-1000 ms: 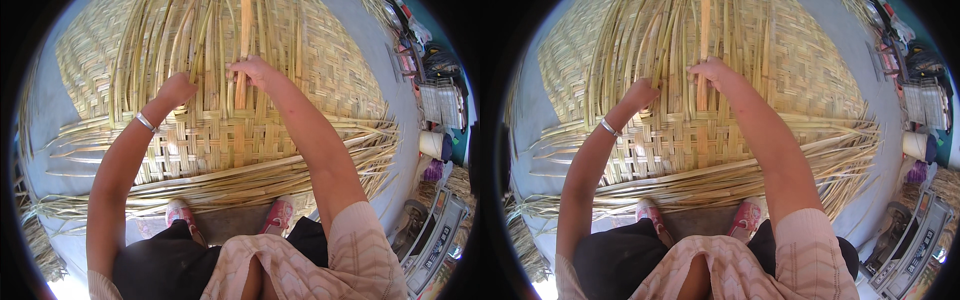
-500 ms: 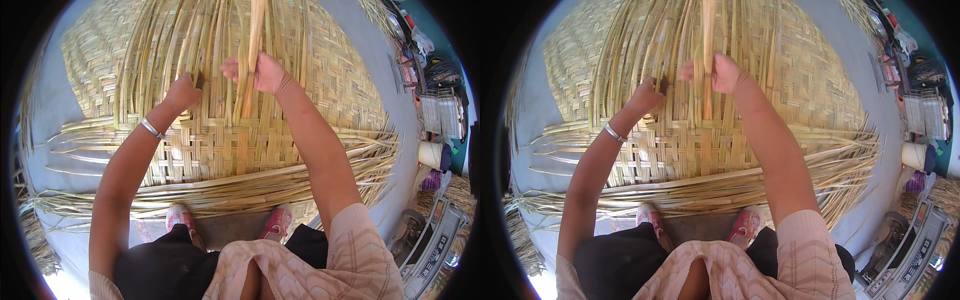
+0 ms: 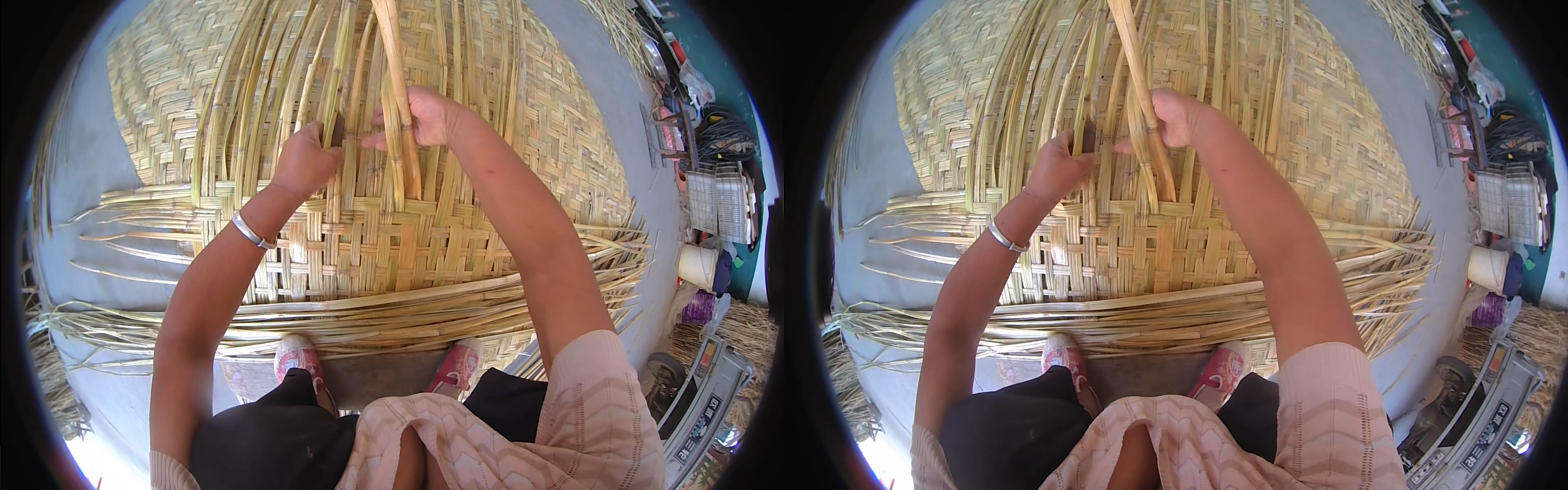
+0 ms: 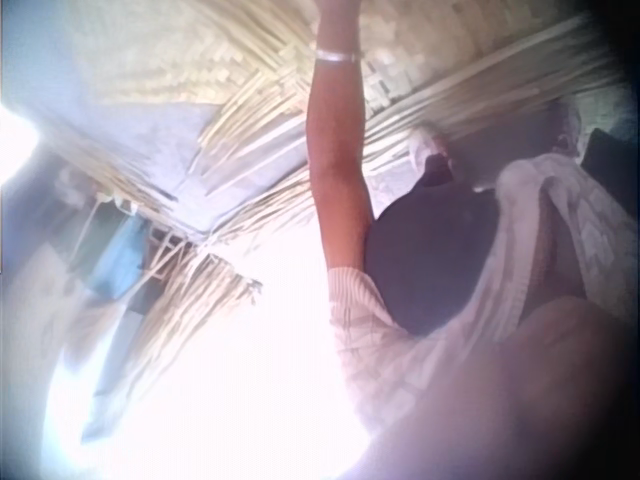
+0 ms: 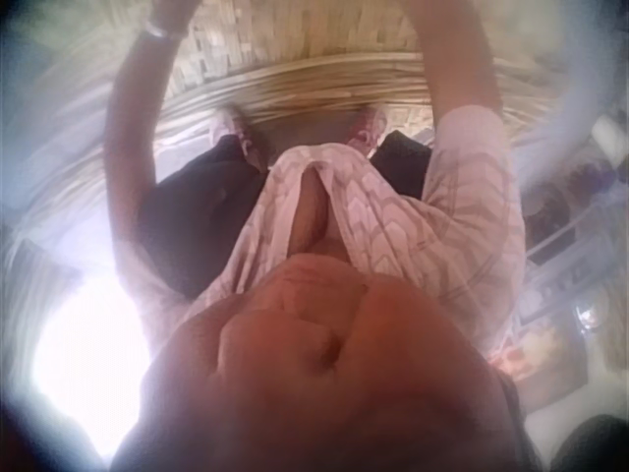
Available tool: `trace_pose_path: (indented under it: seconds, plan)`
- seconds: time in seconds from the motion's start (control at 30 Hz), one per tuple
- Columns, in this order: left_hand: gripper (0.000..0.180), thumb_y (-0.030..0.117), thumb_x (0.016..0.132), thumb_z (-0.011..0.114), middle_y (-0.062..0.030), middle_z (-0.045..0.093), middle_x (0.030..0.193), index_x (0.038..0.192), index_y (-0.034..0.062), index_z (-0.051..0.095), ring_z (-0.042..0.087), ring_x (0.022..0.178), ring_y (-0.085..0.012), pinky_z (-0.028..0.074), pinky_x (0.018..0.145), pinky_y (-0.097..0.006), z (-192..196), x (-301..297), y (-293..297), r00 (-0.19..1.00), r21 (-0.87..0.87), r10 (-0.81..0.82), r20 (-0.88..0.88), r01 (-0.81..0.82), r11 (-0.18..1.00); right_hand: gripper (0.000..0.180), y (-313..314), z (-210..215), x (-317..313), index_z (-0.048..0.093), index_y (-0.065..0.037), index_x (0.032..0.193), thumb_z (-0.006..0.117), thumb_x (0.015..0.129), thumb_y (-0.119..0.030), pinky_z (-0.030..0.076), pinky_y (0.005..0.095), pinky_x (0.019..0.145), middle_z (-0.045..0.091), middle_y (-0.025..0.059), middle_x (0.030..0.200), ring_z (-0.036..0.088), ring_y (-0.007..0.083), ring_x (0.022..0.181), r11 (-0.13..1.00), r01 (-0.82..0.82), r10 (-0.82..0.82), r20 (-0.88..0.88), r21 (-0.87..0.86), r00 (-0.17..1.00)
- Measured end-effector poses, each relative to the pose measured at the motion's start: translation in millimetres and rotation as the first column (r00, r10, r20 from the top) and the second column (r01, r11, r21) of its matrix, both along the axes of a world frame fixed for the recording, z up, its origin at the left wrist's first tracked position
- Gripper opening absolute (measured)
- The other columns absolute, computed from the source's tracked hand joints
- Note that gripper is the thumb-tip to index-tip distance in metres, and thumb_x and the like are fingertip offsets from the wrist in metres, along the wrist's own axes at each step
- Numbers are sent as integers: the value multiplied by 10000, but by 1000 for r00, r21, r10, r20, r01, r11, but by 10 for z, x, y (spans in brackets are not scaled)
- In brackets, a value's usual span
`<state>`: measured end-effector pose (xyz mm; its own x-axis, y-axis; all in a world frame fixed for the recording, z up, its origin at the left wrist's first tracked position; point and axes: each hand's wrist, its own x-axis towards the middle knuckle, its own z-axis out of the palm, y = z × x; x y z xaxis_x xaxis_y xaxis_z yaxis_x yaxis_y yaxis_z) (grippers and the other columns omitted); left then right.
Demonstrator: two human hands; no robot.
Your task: The person weaves a large flat basket by hand, interlacing long dried palm strips in an over-under pattern. They repeatedly pull new strips through the weave and press them down to tighten the structure.
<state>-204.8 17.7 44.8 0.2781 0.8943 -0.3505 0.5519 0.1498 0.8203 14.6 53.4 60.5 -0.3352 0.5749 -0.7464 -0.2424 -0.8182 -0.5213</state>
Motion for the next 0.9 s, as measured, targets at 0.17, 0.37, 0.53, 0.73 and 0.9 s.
trace_pose_path:
  seconds: [0.17, 0.37, 0.53, 0.73, 0.9]
  plan:
    - [274, 116, 796, 615, -164, 648, 688, 990, -74, 577, 647, 528, -201, 514, 523, -326, 89, -47, -20, 999, -6, -6, 38, 6, 1000, 428, 56, -4, -107, 409, 14, 1282, 493, 975, -271, 589, 481, 774, 500, 242, 1221, 622, 445, 1021, 993, -104, 94, 173, 49, 980]
    - [270, 87, 823, 652, -79, 632, 700, 1047, -54, 597, 579, 507, -117, 448, 463, -270, 22, -51, 12, 1000, -69, 22, 19, -21, 997, 380, 152, -10, -8, 486, -47, 1273, 532, 967, -268, 575, 372, 765, 617, 156, 1068, 677, 231, 910, 955, -273, 211, 374, 120, 903]
    - [241, 68, 828, 655, -69, 622, 710, 1026, -58, 598, 574, 526, -116, 447, 482, -263, -60, -63, 42, 995, -74, 15, 96, -8, 997, 279, 215, -154, -36, 591, -48, 1122, 631, 917, -234, 559, 349, 764, 645, 110, 983, 668, 199, 849, 960, -232, 173, 326, 154, 930]
    - [285, 116, 801, 644, -119, 639, 703, 1015, -67, 594, 622, 511, -154, 481, 499, -299, -48, -99, 26, 991, -64, 20, 131, -12, 998, 150, 141, -299, -131, 635, -73, 935, 665, 890, -213, 552, 325, 614, 605, 34, 796, 601, 170, 644, 972, -72, 42, 136, 223, 990]
    - [229, 47, 825, 648, -60, 614, 689, 1024, -57, 602, 567, 514, -113, 444, 472, -265, -3, -50, -4, 990, -87, 66, 122, -56, 995, 136, 102, -356, -228, 638, -92, 919, 631, 904, -228, 511, 291, 529, 573, 1, 698, 561, 136, 594, 991, -29, 13, 119, 133, 993]
